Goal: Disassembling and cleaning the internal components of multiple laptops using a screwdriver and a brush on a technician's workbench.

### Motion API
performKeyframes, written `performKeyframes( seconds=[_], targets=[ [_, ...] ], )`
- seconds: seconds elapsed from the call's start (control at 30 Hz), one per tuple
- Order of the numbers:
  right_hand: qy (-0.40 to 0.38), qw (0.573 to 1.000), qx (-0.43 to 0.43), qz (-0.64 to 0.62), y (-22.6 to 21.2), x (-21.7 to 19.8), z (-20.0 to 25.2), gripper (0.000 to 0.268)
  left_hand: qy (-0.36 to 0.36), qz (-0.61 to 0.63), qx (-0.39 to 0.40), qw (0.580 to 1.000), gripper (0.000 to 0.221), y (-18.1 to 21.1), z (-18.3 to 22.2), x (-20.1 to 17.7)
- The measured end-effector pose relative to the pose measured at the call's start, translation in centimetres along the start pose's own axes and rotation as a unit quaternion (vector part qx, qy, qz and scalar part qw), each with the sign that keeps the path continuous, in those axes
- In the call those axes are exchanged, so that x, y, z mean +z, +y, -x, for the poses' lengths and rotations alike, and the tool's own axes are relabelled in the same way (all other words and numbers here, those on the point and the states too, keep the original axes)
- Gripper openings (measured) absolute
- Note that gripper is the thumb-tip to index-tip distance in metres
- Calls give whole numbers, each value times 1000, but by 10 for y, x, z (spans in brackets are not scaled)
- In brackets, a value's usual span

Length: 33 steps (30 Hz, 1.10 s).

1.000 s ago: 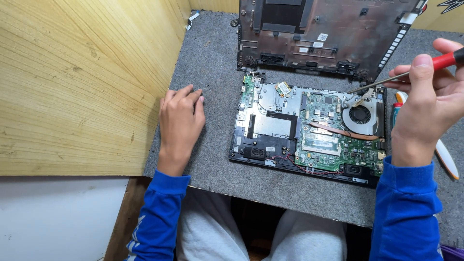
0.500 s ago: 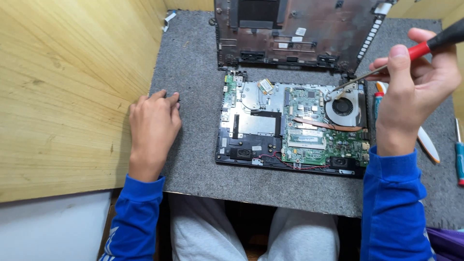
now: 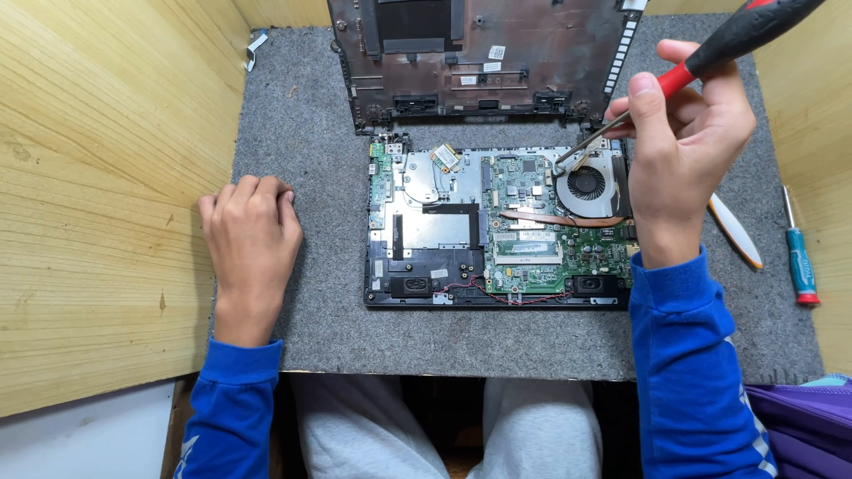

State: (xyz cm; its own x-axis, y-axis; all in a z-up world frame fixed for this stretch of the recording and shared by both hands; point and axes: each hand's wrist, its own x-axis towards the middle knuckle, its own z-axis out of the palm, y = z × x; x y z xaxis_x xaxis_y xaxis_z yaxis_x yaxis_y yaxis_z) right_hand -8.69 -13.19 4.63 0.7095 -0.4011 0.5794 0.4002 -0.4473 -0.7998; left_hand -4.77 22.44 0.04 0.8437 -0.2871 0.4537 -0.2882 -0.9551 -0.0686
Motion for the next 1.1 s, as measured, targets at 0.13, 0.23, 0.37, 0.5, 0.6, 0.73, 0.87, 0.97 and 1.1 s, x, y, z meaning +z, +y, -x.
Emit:
performKeyframes(
  seconds=[0.13, 0.23, 0.37, 0.5, 0.6, 0.73, 0.87, 0.97, 1.1],
  targets=[
    [-11, 999, -20, 23, -3, 2, 2, 15, -8, -23, -10, 1000, 2, 3, 7, -8],
    [-10, 998, -42, 51, -7, 3, 1, 15, -12, -36, -24, 999, 2, 4, 13, -13],
    [-13, 997, -54, 61, -13, 4, 4, 16, -19, -33, -40, 998, 6, 1, 23, -17],
    [-26, 997, -51, 44, -15, 5, 10, 17, 4, -7, -45, 999, 11, 6, 17, -20],
    [-50, 998, -31, -4, -19, 9, 16, 18, 60, 58, -31, 996, 19, 21, -1, -30],
    [-99, 991, 1, -91, -15, 21, 30, 22, 26, 325, 39, 945, 13, 66, -36, -25],
    [-116, 987, -34, -108, -8, 30, 35, 25, -84, 596, 160, 782, 12, 116, -60, -16],
    [-123, 986, -29, -111, -7, 30, 36, 24, -125, 622, 179, 752, 14, 138, -58, 3],
    [-129, 985, -27, -111, -6, 30, 37, 25, -147, 593, 176, 772, 12, 140, -52, 8]
  ],
)
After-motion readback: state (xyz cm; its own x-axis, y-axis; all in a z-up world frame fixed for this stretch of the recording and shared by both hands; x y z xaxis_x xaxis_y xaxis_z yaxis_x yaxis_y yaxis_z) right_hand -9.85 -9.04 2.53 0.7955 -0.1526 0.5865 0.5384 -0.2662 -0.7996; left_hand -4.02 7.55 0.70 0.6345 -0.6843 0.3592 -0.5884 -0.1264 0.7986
